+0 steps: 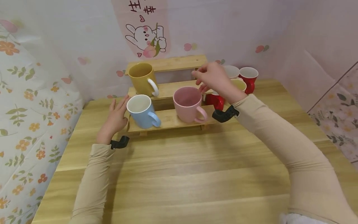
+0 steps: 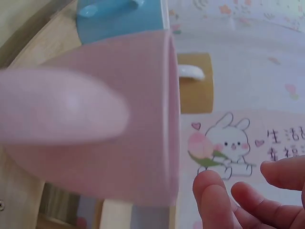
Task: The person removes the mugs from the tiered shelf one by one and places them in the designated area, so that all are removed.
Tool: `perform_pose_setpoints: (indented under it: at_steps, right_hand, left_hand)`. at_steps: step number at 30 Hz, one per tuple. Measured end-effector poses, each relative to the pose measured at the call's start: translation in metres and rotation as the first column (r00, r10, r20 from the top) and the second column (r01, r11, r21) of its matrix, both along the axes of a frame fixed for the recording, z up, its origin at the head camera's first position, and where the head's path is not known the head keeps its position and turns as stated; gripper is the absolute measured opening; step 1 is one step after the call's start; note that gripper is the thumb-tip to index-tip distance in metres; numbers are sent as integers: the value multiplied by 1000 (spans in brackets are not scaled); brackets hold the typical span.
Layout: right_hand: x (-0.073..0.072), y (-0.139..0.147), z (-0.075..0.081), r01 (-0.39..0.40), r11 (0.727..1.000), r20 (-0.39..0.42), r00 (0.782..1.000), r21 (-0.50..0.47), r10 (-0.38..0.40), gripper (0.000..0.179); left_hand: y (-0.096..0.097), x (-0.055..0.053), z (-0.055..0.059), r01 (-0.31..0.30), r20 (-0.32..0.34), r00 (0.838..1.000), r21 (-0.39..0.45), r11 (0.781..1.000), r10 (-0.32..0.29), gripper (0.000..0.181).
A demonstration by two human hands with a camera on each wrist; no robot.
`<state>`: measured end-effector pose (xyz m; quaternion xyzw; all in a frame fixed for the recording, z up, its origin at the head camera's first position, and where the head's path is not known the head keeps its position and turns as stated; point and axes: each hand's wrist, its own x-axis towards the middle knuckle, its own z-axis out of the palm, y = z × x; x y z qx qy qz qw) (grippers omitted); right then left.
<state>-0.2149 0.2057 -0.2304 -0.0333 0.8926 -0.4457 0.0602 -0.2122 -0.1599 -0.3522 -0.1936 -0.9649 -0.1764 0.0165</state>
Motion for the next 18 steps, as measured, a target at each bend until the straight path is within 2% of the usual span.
perform_pose_setpoints:
  at_steps: [8,14,18]
  right_hand:
    - [-16,-27,4,-48,999,17,999,-10,48,33]
    - [-26,-38,6,-90,996,57,994,29,88,33]
    - [-31,-46,8,-93,994,94,992,56,87,30]
  left_hand:
    - [-5,3,-3,-5,10,1000,39,999,5,78]
    - [-3,1,-3,4,0,1000,18,1000,-4,78]
    - [-1,-1,-3,11,0,1000,8,1000,-11,79]
